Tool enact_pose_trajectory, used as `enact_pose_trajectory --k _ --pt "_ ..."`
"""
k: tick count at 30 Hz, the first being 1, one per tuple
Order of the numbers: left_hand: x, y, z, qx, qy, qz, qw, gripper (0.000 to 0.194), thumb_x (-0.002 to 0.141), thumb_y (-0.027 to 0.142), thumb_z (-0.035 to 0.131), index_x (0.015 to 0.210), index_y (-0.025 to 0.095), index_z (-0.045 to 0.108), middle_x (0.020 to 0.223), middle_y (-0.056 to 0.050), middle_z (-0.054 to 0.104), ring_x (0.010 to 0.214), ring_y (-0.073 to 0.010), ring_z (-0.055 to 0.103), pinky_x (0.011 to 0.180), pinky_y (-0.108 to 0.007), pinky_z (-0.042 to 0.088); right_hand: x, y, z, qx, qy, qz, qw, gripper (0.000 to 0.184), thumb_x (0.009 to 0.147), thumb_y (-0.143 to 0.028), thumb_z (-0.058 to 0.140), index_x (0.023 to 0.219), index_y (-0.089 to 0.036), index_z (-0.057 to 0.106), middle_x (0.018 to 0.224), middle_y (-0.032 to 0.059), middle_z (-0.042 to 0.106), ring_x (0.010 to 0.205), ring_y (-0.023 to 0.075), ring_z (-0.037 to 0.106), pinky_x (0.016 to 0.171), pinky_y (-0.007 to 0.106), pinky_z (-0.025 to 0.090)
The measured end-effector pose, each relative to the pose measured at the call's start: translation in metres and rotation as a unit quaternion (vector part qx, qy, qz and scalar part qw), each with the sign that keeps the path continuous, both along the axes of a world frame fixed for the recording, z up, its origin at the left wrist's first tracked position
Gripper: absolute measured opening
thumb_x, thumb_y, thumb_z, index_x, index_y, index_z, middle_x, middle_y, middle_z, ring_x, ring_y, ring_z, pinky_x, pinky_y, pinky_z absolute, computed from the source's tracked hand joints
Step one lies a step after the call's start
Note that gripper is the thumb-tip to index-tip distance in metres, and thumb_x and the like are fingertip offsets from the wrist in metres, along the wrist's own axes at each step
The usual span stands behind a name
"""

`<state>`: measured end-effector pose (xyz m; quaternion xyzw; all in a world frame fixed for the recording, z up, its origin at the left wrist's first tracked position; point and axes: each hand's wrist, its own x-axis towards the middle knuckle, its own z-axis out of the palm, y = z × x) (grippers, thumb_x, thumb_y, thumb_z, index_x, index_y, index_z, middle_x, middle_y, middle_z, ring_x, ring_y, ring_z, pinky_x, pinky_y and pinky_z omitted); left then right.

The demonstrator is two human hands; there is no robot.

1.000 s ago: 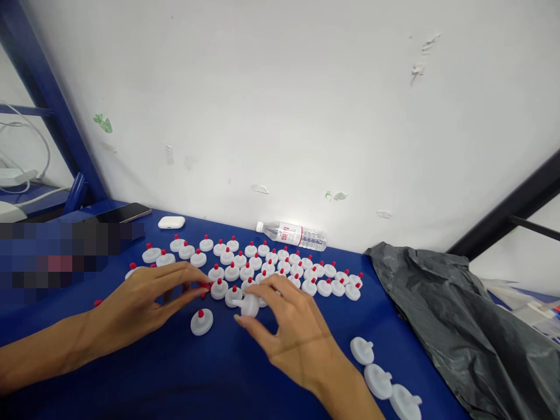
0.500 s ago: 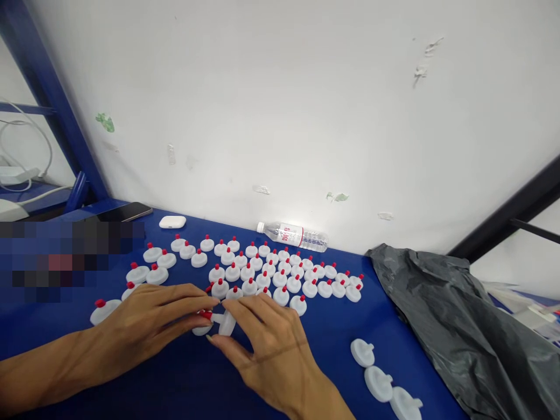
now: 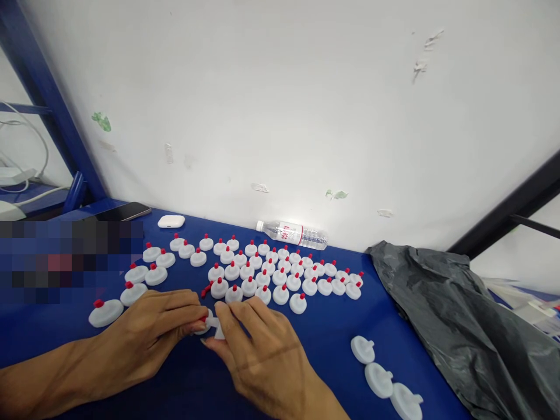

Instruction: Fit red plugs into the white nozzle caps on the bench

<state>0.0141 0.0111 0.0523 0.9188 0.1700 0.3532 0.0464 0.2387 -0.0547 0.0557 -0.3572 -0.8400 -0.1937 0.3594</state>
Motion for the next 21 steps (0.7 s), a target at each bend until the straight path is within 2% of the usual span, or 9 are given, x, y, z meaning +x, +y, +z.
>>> enact_pose_trajectory --k 3,7,9,12,14,16,19,21 --pt "0.000 -0.001 -0.002 -0.017 -0.011 -0.005 1.000 0.031 0.111 0.017 0.039 0.096 0.024 0.066 0.070 0.002 0.064 0.056 -0.0169 0.059 0.049 -0.033 0.042 -0.002 -0.002 -0.003 0.018 -0.013 -0.004 1.000 0.025 0.112 -0.025 0.058 0.129 -0.008 0.065 0.108 0.0093 0.080 0.094 0.0210 0.077 0.091 0.030 0.065" --pt "0.002 -0.003 0.000 -0.015 -0.030 -0.004 0.999 0.031 0.112 0.021 0.039 0.097 0.025 0.067 0.071 0.001 0.067 0.055 -0.0172 0.061 0.050 -0.033 0.046 -0.001 -0.001 -0.004 0.022 -0.024 0.010 0.999 0.026 0.110 -0.024 0.060 0.128 -0.005 0.065 0.109 0.0118 0.080 0.095 0.0211 0.077 0.088 0.030 0.065" --pt "0.002 -0.002 0.002 -0.006 -0.037 0.001 0.999 0.027 0.111 0.022 0.044 0.097 0.027 0.066 0.072 0.002 0.069 0.058 -0.0175 0.064 0.051 -0.033 0.047 -0.001 0.000 -0.001 0.005 -0.015 0.006 1.000 0.027 0.110 -0.025 0.060 0.130 -0.007 0.065 0.112 0.0112 0.080 0.096 0.0219 0.076 0.087 0.032 0.065" --pt "-0.001 0.005 0.007 -0.006 -0.022 0.014 1.000 0.019 0.108 0.021 0.049 0.107 0.028 0.067 0.082 0.001 0.074 0.071 -0.0186 0.069 0.058 -0.032 0.052 0.003 0.002 0.007 -0.033 0.008 -0.012 0.999 0.024 0.109 -0.022 0.059 0.132 -0.016 0.066 0.116 0.0078 0.078 0.098 0.0225 0.075 0.087 0.037 0.062" --pt "-0.004 0.013 0.009 -0.013 -0.010 0.045 0.999 0.022 0.107 0.021 0.048 0.111 0.028 0.068 0.090 0.000 0.075 0.079 -0.0191 0.071 0.065 -0.032 0.055 0.011 0.005 0.013 -0.039 0.027 -0.027 0.998 0.021 0.107 -0.018 0.060 0.126 -0.021 0.068 0.117 0.0055 0.076 0.098 0.0216 0.074 0.087 0.037 0.059" --pt "-0.009 0.021 0.011 -0.024 0.019 0.107 0.994 0.025 0.107 0.023 0.045 0.109 0.027 0.070 0.094 -0.001 0.075 0.084 -0.0207 0.071 0.071 -0.034 0.056 0.025 0.007 0.018 -0.025 0.046 -0.056 0.997 0.017 0.105 -0.015 0.061 0.118 -0.023 0.069 0.118 0.0044 0.076 0.101 0.0208 0.073 0.090 0.036 0.056" --pt "-0.015 0.033 0.010 -0.054 0.094 0.191 0.976 0.025 0.104 0.030 0.046 0.102 0.025 0.071 0.095 -0.004 0.074 0.087 -0.0264 0.071 0.070 -0.039 0.053 0.052 0.010 0.030 -0.026 0.062 -0.119 0.991 0.009 0.106 -0.023 0.062 0.113 -0.025 0.067 0.113 0.0020 0.078 0.099 0.0208 0.074 0.091 0.035 0.054" --pt "-0.017 0.037 0.009 -0.078 0.125 0.210 0.966 0.022 0.101 0.036 0.053 0.099 0.024 0.071 0.091 -0.005 0.073 0.086 -0.0290 0.070 0.070 -0.040 0.052 0.072 0.009 0.040 -0.076 0.079 -0.192 0.975 0.009 0.107 -0.032 0.062 0.112 -0.026 0.066 0.103 -0.0001 0.078 0.091 0.0213 0.075 0.086 0.034 0.054"
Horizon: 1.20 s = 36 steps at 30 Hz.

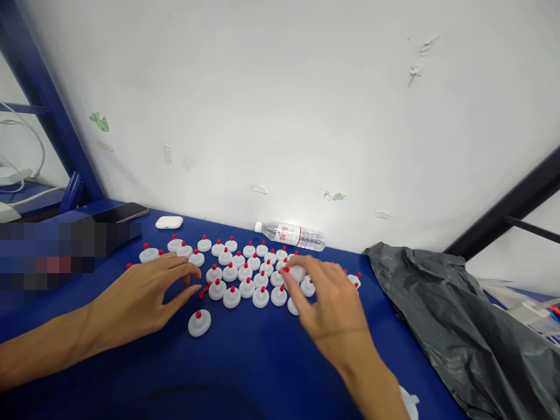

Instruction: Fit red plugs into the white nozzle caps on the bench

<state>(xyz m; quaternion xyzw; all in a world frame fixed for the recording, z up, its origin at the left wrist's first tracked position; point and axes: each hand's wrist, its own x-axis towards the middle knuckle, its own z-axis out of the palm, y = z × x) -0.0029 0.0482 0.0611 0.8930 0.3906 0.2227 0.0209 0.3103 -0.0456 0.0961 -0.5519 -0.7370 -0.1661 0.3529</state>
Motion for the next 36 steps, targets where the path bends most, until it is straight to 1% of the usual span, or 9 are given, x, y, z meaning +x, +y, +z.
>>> enact_pose_trajectory --k 4,8,14,19,23,26,29,33,36 --pt "0.000 0.003 -0.007 -0.040 0.019 0.022 0.999 0.022 0.097 0.044 0.064 0.095 0.023 0.071 0.086 -0.003 0.071 0.082 -0.0284 0.068 0.070 -0.039 0.048 0.037 -0.003 0.018 -0.156 0.046 -0.094 0.982 0.018 0.106 -0.042 0.057 0.106 -0.028 0.068 0.101 0.0011 0.079 0.093 0.0237 0.075 0.080 0.034 0.053" --pt "0.002 0.002 -0.013 -0.069 0.031 0.024 0.997 0.023 0.097 0.045 0.065 0.093 0.023 0.071 0.087 -0.002 0.070 0.081 -0.0268 0.067 0.068 -0.036 0.043 0.058 -0.006 0.024 -0.228 0.038 -0.075 0.970 0.027 0.095 -0.048 0.059 0.091 -0.028 0.076 0.098 0.0045 0.078 0.082 0.0245 0.073 0.075 0.037 0.054" --pt "0.001 0.001 -0.014 -0.095 0.050 0.022 0.994 0.020 0.099 0.038 0.058 0.093 0.023 0.070 0.088 -0.003 0.069 0.080 -0.0262 0.065 0.069 -0.036 0.042 0.051 -0.003 0.016 -0.383 0.044 -0.074 0.920 0.025 0.090 -0.047 0.063 0.080 -0.028 0.075 0.068 0.0000 0.071 0.062 0.0213 0.065 0.060 0.032 0.046" --pt "0.000 0.003 -0.014 -0.110 0.056 0.015 0.992 0.023 0.100 0.033 0.051 0.088 0.024 0.068 0.088 -0.004 0.071 0.077 -0.0257 0.065 0.067 -0.036 0.041 0.054 -0.001 0.014 -0.403 0.073 -0.079 0.909 0.028 0.087 -0.050 0.064 0.099 -0.029 0.078 0.083 0.0009 0.079 0.074 0.0240 0.072 0.066 0.034 0.052" --pt "0.002 0.000 -0.012 -0.107 0.055 0.022 0.993 0.024 0.101 0.033 0.049 0.087 0.024 0.067 0.086 -0.003 0.070 0.075 -0.0260 0.065 0.066 -0.036 0.041 0.084 -0.017 0.012 -0.403 0.092 -0.144 0.899 0.034 0.082 -0.059 0.070 0.096 -0.028 0.076 0.083 0.0030 0.078 0.070 0.0252 0.072 0.066 0.037 0.052" --pt "0.005 -0.002 -0.010 -0.099 0.056 0.028 0.993 0.022 0.101 0.040 0.055 0.092 0.023 0.067 0.086 -0.004 0.070 0.077 -0.0268 0.066 0.068 -0.037 0.042 0.110 -0.032 -0.003 -0.449 0.113 -0.205 0.862 0.044 0.075 -0.065 0.076 0.097 -0.026 0.075 0.080 0.0048 0.078 0.069 0.0271 0.072 0.064 0.039 0.051" --pt "0.007 -0.001 -0.009 -0.095 0.062 0.028 0.993 0.019 0.101 0.039 0.059 0.101 0.023 0.070 0.090 -0.004 0.071 0.081 -0.0274 0.068 0.071 -0.037 0.044 0.122 -0.038 -0.022 -0.504 0.123 -0.203 0.830 0.042 0.067 -0.056 0.082 0.095 -0.026 0.074 0.074 0.0041 0.076 0.065 0.0264 0.071 0.060 0.036 0.049" --pt "0.008 -0.001 -0.007 -0.094 0.074 0.026 0.992 0.018 0.102 0.030 0.055 0.100 0.023 0.071 0.088 -0.004 0.071 0.078 -0.0261 0.068 0.068 -0.036 0.044 0.113 -0.034 -0.030 -0.509 0.091 -0.203 0.832 0.031 0.060 -0.033 0.082 0.089 -0.027 0.073 0.077 0.0011 0.076 0.064 0.0239 0.070 0.057 0.033 0.047" --pt "0.008 -0.002 -0.007 -0.086 0.074 0.023 0.993 0.020 0.101 0.026 0.052 0.092 0.023 0.069 0.086 -0.004 0.071 0.075 -0.0255 0.069 0.066 -0.035 0.044 0.101 -0.031 -0.022 -0.484 0.093 -0.166 0.854 0.018 0.071 -0.031 0.076 0.089 -0.030 0.074 0.085 0.0010 0.076 0.063 0.0215 0.070 0.058 0.033 0.049"
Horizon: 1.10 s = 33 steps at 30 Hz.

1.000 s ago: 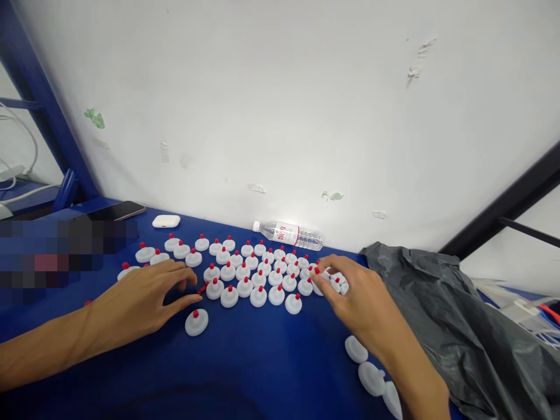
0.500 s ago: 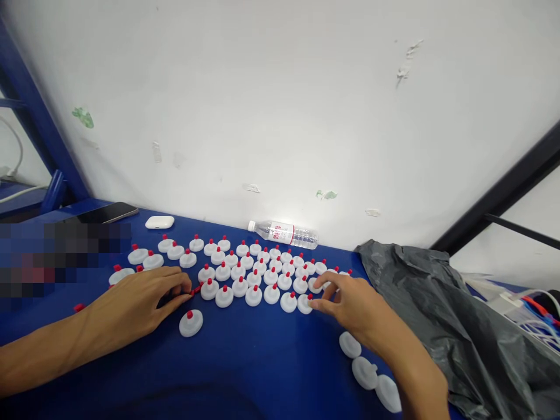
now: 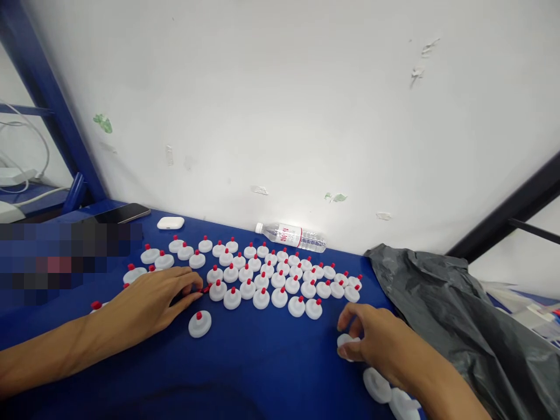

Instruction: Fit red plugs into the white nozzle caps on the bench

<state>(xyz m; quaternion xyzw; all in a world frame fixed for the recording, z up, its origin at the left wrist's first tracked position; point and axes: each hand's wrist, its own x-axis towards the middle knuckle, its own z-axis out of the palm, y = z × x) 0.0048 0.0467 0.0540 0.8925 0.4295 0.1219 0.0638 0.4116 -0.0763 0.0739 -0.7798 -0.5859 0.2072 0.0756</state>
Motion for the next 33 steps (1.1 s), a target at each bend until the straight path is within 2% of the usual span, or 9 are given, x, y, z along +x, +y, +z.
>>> enact_pose_trajectory --k 3,5,9,12,14,17,22,26,33 --pt "-0.001 0.000 -0.001 0.016 -0.014 0.000 1.000 0.021 0.101 0.024 0.050 0.089 0.022 0.067 0.087 -0.004 0.073 0.075 -0.0257 0.070 0.066 -0.036 0.045 -0.011 0.002 0.011 0.102 0.057 0.054 0.992 0.013 0.087 -0.037 0.069 0.099 -0.033 0.071 0.099 0.0007 0.077 0.068 0.0204 0.072 0.065 0.033 0.056" --pt "-0.003 0.001 -0.002 0.030 -0.030 -0.004 0.999 0.021 0.101 0.023 0.049 0.091 0.023 0.068 0.088 -0.004 0.074 0.075 -0.0254 0.071 0.065 -0.035 0.046 -0.022 0.005 0.017 0.172 0.094 0.091 0.976 0.018 0.093 -0.046 0.068 0.105 -0.033 0.068 0.110 0.0010 0.076 0.078 0.0216 0.076 0.073 0.034 0.061" --pt "-0.004 0.000 -0.003 0.073 -0.079 -0.023 0.994 0.019 0.102 0.022 0.050 0.101 0.024 0.069 0.091 -0.003 0.076 0.075 -0.0249 0.073 0.064 -0.035 0.049 -0.059 0.011 0.020 0.310 0.071 0.148 0.937 0.028 0.100 -0.054 0.066 0.122 -0.036 0.066 0.121 0.0014 0.074 0.096 0.0229 0.076 0.088 0.036 0.064" --pt "-0.002 -0.002 -0.003 0.110 -0.129 -0.063 0.984 0.017 0.106 0.023 0.051 0.108 0.025 0.068 0.099 -0.002 0.076 0.083 -0.0230 0.075 0.066 -0.034 0.053 -0.098 0.015 0.015 0.380 0.035 0.179 0.907 0.045 0.104 -0.049 0.063 0.146 -0.037 0.053 0.126 0.0026 0.072 0.106 0.0225 0.074 0.095 0.038 0.064" --pt "-0.002 -0.005 -0.002 0.132 -0.158 -0.098 0.974 0.017 0.109 0.026 0.050 0.114 0.026 0.067 0.104 -0.001 0.076 0.090 -0.0204 0.076 0.072 -0.032 0.057 -0.122 0.016 0.008 0.416 0.039 0.223 0.881 0.047 0.107 -0.040 0.061 0.151 -0.033 0.048 0.122 0.0034 0.072 0.107 0.0202 0.074 0.097 0.035 0.064" --pt "-0.001 -0.012 -0.001 0.174 -0.186 -0.168 0.952 0.019 0.111 0.024 0.050 0.125 0.027 0.063 0.111 -0.003 0.076 0.095 -0.0170 0.076 0.075 -0.028 0.059 -0.149 0.017 -0.004 0.441 0.037 0.288 0.849 0.040 0.108 -0.028 0.057 0.147 -0.029 0.048 0.125 0.0048 0.072 0.114 0.0174 0.073 0.102 0.031 0.062" --pt "-0.001 -0.026 0.005 0.199 -0.161 -0.258 0.932 0.027 0.112 0.019 0.040 0.128 0.025 0.061 0.109 -0.005 0.079 0.090 -0.0169 0.077 0.062 -0.028 0.056 -0.168 0.015 -0.019 0.442 0.033 0.331 0.833 0.032 0.111 -0.028 0.051 0.143 -0.025 0.049 0.125 0.0065 0.074 0.110 0.0158 0.076 0.096 0.027 0.064" --pt "-0.001 -0.031 0.008 0.193 -0.153 -0.282 0.927 0.029 0.110 0.014 0.042 0.130 0.023 0.061 0.109 -0.006 0.080 0.089 -0.0180 0.077 0.064 -0.030 0.057 -0.169 0.016 -0.023 0.468 0.034 0.326 0.821 0.029 0.114 -0.035 0.050 0.140 -0.024 0.049 0.119 0.0053 0.077 0.105 0.0151 0.078 0.094 0.024 0.064" --pt "-0.003 -0.031 0.008 0.193 -0.150 -0.285 0.927 0.034 0.106 0.006 0.043 0.129 0.024 0.061 0.112 -0.003 0.079 0.091 -0.0162 0.076 0.062 -0.029 0.053 -0.164 0.018 -0.026 0.505 0.000 0.319 0.802 0.030 0.115 -0.040 0.051 0.138 -0.021 0.053 0.114 0.0042 0.080 0.101 0.0134 0.080 0.092 0.019 0.063"
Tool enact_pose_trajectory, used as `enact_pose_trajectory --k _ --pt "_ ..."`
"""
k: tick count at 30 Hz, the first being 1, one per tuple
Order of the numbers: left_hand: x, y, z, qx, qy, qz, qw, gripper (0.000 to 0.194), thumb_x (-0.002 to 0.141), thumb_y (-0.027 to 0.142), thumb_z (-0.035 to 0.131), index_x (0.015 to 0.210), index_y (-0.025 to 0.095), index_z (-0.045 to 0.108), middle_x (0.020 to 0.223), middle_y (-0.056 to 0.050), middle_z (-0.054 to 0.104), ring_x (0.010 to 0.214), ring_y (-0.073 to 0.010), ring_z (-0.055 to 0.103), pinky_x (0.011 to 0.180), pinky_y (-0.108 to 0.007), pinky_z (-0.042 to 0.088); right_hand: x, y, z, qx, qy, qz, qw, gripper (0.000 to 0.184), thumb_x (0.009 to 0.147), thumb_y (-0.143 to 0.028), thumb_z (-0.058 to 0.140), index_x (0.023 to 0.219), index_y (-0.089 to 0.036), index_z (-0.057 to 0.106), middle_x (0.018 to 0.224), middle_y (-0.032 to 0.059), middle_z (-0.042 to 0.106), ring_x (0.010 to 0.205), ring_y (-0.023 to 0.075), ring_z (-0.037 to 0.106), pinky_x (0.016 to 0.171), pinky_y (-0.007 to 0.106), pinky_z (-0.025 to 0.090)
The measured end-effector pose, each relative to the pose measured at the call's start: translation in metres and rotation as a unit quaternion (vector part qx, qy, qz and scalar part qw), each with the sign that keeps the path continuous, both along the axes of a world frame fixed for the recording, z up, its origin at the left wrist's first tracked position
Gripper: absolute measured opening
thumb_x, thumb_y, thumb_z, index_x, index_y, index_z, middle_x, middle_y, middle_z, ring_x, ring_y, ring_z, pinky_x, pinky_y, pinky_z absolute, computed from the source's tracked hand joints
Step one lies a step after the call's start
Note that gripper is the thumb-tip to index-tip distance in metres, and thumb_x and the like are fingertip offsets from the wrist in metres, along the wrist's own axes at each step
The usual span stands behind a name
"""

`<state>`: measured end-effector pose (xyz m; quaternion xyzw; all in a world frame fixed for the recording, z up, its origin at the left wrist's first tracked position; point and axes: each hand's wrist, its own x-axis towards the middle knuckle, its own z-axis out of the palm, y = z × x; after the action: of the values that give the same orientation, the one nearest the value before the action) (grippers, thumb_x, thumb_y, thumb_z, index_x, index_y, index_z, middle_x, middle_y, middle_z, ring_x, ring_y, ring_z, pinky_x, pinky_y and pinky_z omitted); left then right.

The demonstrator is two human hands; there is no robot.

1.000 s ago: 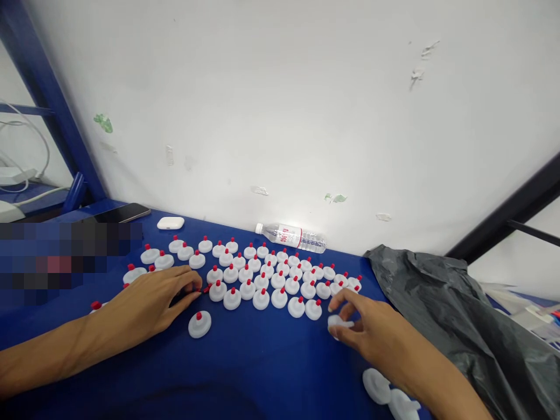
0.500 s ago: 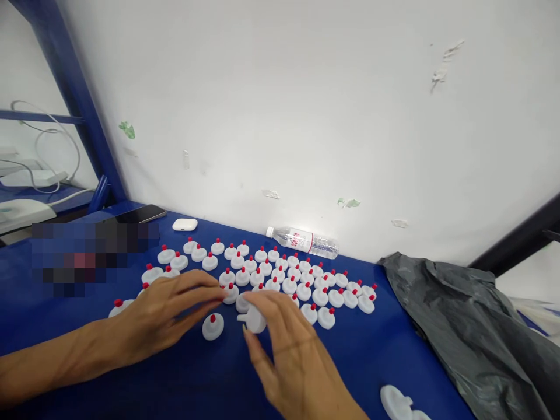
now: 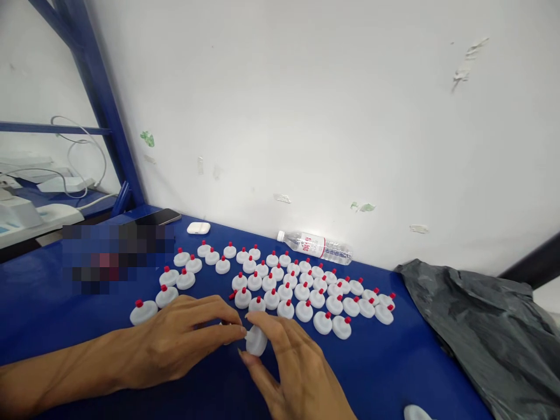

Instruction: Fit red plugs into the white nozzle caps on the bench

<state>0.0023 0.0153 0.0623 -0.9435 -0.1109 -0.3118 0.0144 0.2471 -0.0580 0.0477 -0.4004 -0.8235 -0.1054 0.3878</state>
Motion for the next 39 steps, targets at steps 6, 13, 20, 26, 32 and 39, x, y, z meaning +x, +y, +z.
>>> enact_pose_trajectory --k 6,13,20,26,32,39 --pt "0.002 0.005 -0.008 -0.005 0.023 0.018 1.000 0.028 0.107 0.010 0.050 0.130 0.022 0.059 0.110 -0.001 0.078 0.091 -0.0180 0.071 0.062 -0.030 0.053 -0.002 0.003 0.003 0.045 0.011 0.010 0.999 0.025 0.114 -0.040 0.053 0.130 -0.022 0.059 0.110 0.0003 0.081 0.099 0.0106 0.080 0.097 0.014 0.058" --pt "0.007 -0.001 -0.016 0.009 0.017 0.062 0.998 0.009 0.109 0.020 0.053 0.114 0.021 0.060 0.093 -0.002 0.074 0.083 -0.0212 0.065 0.055 -0.034 0.046 0.001 0.004 -0.011 0.024 0.014 0.054 0.998 0.009 0.113 -0.033 0.056 0.115 -0.025 0.058 0.117 0.0000 0.081 0.106 0.0136 0.079 0.103 0.017 0.057" --pt "0.005 -0.007 -0.018 -0.061 -0.015 0.018 0.998 0.021 0.091 0.005 0.058 0.099 0.024 0.054 0.082 0.000 0.066 0.075 -0.0194 0.059 0.051 -0.037 0.040 0.011 -0.005 -0.014 0.014 -0.125 0.076 0.989 0.018 0.113 -0.021 0.051 0.112 -0.020 0.069 0.133 0.0105 0.075 0.120 0.0198 0.074 0.105 0.022 0.055" --pt "0.008 -0.009 -0.013 -0.054 -0.027 0.040 0.997 0.016 0.101 0.010 0.053 0.094 0.024 0.054 0.079 0.001 0.064 0.072 -0.0188 0.058 0.050 -0.037 0.039 0.002 0.001 0.000 0.116 -0.124 0.067 0.983 0.021 0.113 -0.015 0.045 0.111 -0.020 0.065 0.119 0.0084 0.081 0.114 0.0160 0.076 0.104 0.024 0.059" --pt "0.005 0.008 -0.004 -0.064 -0.012 0.118 0.991 0.022 0.111 0.021 0.040 0.113 0.023 0.062 0.096 -0.004 0.072 0.089 -0.0234 0.062 0.065 -0.037 0.051 0.010 0.005 0.017 0.087 -0.093 -0.047 0.991 0.025 0.113 -0.019 0.047 0.132 -0.018 0.064 0.122 0.0078 0.076 0.112 0.0173 0.076 0.100 0.027 0.061" --pt "-0.004 0.034 -0.014 -0.090 0.075 0.232 0.966 0.013 0.105 0.020 0.060 0.102 0.023 0.072 0.097 -0.004 0.072 0.095 -0.0282 0.064 0.072 -0.040 0.054 0.073 0.009 0.043 0.064 -0.002 -0.195 0.979 0.019 0.110 -0.041 0.057 0.107 -0.027 0.069 0.108 0.0011 0.072 0.096 0.0168 0.074 0.087 0.029 0.057"
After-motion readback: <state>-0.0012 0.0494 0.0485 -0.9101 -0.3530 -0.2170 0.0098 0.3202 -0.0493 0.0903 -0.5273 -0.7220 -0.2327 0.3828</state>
